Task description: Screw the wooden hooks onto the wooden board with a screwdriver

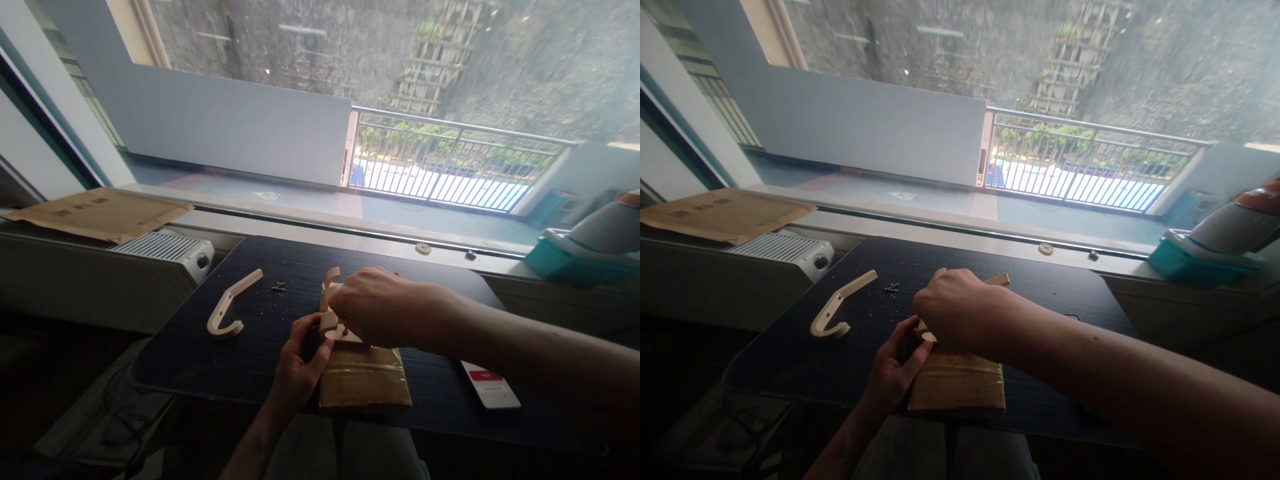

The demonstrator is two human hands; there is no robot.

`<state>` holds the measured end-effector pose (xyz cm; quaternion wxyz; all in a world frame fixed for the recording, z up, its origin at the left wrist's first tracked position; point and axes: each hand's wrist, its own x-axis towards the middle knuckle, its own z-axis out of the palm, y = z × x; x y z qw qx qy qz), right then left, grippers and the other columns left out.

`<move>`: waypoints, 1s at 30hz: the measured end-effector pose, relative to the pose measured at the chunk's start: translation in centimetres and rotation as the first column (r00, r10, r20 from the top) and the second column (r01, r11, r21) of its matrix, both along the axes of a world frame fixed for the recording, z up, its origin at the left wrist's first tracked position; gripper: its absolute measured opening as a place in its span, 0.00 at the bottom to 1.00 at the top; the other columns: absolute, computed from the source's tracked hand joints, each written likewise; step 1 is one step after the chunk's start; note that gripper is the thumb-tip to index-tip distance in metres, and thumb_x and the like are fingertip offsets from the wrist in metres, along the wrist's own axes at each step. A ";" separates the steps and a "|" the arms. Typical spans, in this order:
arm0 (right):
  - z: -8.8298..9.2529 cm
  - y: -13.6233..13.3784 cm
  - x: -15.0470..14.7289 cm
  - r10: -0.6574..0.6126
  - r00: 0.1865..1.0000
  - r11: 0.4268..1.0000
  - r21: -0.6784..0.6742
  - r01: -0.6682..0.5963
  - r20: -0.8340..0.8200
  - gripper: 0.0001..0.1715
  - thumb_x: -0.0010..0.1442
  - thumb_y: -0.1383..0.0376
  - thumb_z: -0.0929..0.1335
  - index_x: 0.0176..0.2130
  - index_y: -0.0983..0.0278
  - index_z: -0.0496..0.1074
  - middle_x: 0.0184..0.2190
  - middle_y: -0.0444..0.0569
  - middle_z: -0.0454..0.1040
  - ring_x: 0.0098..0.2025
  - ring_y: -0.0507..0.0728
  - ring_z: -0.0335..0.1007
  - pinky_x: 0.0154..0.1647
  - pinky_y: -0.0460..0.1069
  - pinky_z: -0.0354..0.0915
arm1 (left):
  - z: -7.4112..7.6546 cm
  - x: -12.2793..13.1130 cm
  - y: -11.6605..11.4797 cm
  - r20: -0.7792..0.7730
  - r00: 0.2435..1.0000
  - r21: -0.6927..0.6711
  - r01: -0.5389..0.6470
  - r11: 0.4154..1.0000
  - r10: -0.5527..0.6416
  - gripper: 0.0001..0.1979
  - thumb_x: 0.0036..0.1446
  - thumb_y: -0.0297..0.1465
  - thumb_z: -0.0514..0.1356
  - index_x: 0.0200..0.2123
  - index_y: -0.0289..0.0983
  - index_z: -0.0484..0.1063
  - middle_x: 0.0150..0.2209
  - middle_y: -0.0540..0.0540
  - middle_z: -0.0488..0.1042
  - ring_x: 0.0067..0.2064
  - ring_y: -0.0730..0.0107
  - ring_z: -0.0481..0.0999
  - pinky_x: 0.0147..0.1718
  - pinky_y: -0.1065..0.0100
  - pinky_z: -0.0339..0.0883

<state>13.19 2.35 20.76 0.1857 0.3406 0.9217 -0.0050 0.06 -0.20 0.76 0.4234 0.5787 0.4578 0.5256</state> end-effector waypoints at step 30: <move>0.2 -0.2 0.7 -0.145 0.989 0.989 0.032 0.144 0.013 0.08 0.57 0.67 0.64 0.34 0.66 0.73 0.29 0.51 0.73 0.29 0.54 0.68 0.25 0.47 0.53 | -0.4 0.0 -0.1 0.061 0.998 -0.022 0.023 0.999 -0.022 0.19 0.53 0.34 0.60 0.49 0.39 0.66 0.48 0.43 0.71 0.50 0.60 0.72 0.49 0.63 0.65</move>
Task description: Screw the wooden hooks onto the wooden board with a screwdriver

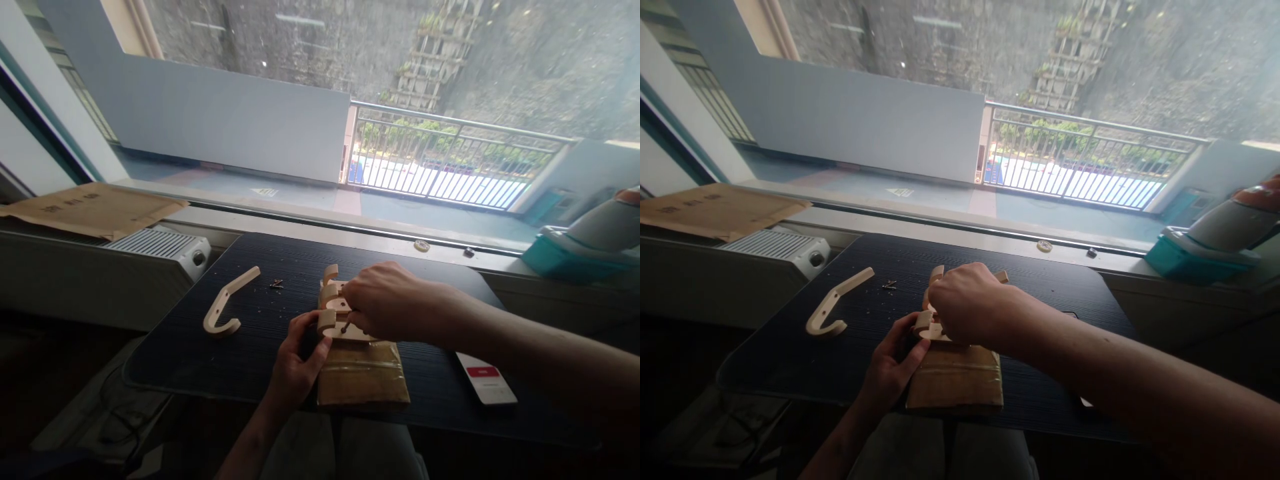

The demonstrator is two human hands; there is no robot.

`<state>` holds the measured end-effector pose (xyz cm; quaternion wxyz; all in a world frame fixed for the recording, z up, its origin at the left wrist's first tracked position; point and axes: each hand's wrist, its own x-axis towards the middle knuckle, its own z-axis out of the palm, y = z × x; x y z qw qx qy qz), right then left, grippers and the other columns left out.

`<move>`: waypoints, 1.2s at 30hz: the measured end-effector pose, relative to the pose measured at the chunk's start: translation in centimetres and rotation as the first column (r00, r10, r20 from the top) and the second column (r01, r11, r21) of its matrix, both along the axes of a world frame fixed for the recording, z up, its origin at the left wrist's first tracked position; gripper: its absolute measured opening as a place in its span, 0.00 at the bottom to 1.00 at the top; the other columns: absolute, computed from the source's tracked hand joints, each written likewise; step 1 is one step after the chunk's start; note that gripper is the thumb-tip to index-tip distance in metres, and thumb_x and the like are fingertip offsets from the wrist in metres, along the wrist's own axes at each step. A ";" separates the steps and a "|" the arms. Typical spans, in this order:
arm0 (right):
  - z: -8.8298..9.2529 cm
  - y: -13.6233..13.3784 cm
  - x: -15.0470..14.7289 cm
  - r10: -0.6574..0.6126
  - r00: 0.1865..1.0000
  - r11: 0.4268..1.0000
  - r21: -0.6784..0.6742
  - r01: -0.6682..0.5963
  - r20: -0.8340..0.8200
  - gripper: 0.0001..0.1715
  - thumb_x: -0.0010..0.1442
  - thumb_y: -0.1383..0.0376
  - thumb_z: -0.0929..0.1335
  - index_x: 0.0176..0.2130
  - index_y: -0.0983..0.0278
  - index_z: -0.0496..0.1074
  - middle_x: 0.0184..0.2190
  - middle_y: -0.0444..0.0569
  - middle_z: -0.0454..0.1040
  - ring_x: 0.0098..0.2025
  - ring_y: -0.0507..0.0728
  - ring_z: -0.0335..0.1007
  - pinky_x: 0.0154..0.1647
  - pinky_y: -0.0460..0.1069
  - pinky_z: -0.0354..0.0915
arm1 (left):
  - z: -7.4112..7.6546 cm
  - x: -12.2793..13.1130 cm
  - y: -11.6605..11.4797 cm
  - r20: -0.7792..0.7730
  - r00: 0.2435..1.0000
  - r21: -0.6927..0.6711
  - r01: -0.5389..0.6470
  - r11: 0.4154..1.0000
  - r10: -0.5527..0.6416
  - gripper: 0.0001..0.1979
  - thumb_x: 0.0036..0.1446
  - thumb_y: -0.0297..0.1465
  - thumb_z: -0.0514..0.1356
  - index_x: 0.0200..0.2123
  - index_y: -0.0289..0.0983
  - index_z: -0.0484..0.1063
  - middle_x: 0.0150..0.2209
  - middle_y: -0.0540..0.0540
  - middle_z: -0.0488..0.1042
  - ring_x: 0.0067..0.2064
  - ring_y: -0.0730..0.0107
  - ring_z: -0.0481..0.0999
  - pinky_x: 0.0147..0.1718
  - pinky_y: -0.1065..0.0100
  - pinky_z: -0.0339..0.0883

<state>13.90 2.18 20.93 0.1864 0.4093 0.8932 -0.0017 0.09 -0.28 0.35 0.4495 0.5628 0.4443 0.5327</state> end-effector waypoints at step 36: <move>1.6 -0.8 -0.1 0.106 0.991 0.994 0.023 -0.108 0.083 0.08 0.55 0.72 0.65 0.36 0.66 0.73 0.31 0.50 0.73 0.28 0.53 0.67 0.24 0.47 0.54 | -0.2 -0.1 0.2 -0.069 0.998 0.076 0.003 0.997 0.002 0.18 0.56 0.34 0.58 0.50 0.39 0.65 0.50 0.43 0.70 0.52 0.60 0.70 0.53 0.61 0.62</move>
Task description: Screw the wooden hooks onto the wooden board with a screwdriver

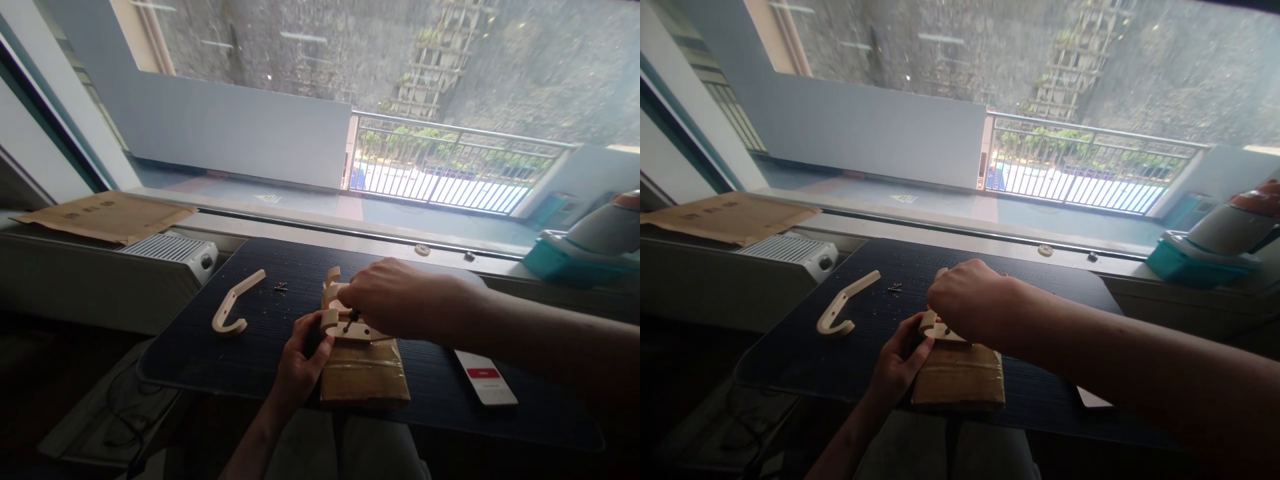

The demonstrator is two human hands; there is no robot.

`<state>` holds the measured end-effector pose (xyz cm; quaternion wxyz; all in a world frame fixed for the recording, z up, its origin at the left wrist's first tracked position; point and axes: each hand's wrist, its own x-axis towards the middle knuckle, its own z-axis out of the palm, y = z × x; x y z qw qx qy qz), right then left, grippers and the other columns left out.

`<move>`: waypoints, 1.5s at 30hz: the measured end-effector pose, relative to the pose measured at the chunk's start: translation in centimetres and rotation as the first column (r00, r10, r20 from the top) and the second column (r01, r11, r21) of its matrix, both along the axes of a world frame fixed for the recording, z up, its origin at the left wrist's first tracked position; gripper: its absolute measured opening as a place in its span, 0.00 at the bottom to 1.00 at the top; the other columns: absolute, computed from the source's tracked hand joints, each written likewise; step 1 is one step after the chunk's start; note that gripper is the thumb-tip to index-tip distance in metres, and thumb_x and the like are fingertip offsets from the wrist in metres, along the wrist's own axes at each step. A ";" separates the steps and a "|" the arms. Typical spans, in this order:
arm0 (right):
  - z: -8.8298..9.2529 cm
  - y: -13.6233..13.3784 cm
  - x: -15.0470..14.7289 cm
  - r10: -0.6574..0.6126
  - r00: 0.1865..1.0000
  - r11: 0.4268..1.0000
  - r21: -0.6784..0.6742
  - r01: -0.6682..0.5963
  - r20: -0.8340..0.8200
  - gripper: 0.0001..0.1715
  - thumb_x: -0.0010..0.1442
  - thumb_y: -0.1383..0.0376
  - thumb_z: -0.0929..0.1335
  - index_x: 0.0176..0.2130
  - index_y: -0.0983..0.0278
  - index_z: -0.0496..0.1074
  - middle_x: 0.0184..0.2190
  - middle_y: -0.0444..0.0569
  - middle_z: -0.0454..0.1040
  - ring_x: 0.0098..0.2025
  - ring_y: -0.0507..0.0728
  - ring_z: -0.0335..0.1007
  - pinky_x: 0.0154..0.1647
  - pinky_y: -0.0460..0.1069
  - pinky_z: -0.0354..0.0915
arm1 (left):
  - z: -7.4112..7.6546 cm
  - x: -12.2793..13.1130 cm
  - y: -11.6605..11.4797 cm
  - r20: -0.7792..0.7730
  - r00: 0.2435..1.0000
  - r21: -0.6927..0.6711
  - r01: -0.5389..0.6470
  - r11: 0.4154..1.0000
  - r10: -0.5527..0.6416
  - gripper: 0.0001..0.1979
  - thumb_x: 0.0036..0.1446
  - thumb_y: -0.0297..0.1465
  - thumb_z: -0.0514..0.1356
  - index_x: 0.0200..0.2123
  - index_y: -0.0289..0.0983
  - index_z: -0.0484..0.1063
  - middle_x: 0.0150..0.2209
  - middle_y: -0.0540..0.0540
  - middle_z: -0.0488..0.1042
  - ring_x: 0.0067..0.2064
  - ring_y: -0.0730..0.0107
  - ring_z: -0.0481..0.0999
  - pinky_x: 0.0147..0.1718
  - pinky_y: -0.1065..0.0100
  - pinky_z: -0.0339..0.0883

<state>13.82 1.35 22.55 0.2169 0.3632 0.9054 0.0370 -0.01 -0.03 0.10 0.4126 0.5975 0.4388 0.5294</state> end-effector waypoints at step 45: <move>-1.1 -0.1 1.5 -0.112 0.989 0.994 -0.005 0.112 -0.094 0.15 0.62 0.62 0.60 0.37 0.66 0.73 0.27 0.50 0.74 0.27 0.54 0.68 0.24 0.47 0.52 | 0.6 0.2 -0.2 0.036 0.999 -0.046 -0.019 0.999 0.021 0.19 0.53 0.34 0.60 0.50 0.38 0.66 0.50 0.42 0.70 0.52 0.59 0.70 0.52 0.60 0.62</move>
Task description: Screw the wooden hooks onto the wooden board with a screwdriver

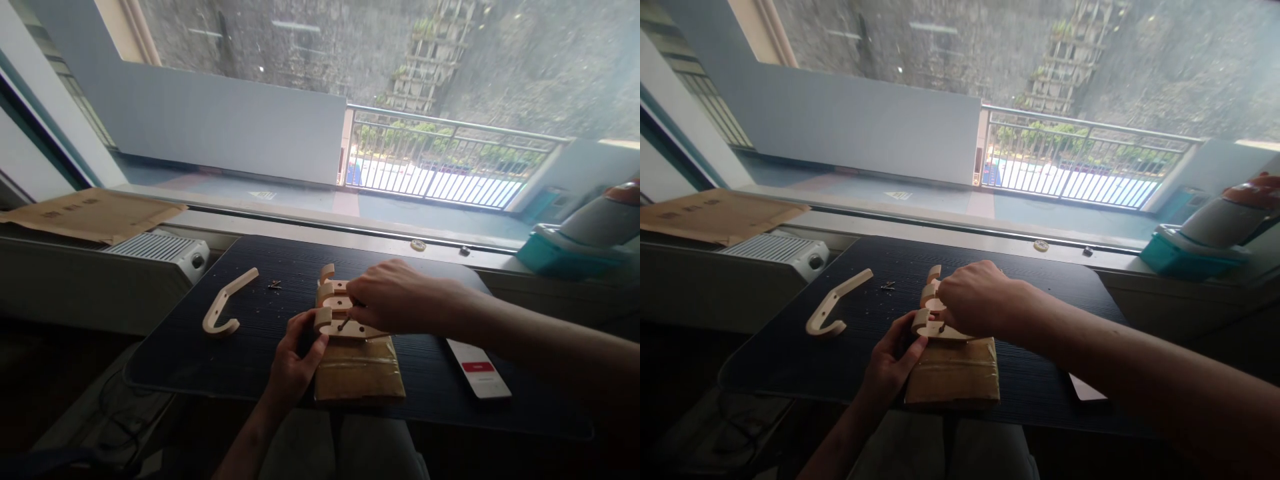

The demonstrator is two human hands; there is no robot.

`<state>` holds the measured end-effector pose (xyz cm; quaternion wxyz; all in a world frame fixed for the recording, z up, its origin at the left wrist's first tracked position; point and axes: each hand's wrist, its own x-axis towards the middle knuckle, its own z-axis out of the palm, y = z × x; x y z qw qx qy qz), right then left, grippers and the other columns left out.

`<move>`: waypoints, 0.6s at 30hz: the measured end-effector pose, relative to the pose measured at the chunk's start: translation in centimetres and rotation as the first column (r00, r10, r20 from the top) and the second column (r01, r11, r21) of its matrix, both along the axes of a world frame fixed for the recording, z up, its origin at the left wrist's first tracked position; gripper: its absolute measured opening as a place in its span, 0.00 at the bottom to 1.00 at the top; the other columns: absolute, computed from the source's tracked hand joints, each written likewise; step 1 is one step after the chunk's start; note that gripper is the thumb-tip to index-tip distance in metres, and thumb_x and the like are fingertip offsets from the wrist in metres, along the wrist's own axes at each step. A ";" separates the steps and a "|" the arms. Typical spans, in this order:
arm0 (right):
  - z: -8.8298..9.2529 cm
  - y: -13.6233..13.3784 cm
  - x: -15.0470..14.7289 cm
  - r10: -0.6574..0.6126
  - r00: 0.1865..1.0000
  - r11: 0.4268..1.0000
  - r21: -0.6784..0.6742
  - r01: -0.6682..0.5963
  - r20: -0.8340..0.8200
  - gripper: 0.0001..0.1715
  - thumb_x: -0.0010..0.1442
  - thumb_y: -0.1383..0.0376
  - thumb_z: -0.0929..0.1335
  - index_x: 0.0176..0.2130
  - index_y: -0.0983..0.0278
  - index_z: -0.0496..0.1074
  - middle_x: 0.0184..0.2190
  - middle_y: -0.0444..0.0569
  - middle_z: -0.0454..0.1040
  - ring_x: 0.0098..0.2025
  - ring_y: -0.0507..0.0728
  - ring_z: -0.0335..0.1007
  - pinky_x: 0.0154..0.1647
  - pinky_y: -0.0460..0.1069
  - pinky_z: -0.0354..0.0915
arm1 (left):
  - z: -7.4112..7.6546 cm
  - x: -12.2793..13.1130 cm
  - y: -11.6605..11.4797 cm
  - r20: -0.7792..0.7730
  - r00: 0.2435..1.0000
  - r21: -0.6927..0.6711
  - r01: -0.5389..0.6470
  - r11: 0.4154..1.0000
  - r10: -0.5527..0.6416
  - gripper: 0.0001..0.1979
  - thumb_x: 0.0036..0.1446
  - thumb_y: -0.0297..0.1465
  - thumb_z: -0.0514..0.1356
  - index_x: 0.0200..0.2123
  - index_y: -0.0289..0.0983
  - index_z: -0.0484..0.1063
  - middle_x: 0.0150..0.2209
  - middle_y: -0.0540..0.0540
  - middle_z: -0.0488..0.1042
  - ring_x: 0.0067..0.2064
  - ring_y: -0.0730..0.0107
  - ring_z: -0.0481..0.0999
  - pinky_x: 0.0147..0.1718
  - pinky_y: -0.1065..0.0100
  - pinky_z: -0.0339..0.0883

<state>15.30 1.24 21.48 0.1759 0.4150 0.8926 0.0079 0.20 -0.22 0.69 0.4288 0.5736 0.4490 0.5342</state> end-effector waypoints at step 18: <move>-0.5 0.4 1.0 0.081 0.990 0.993 -0.071 -0.090 -0.117 0.09 0.58 0.75 0.63 0.34 0.68 0.72 0.27 0.50 0.72 0.31 0.51 0.68 0.32 0.44 0.58 | -0.9 -0.2 0.1 0.024 1.000 -0.042 0.016 0.999 -0.015 0.21 0.53 0.35 0.61 0.50 0.38 0.66 0.50 0.42 0.70 0.52 0.58 0.70 0.51 0.61 0.63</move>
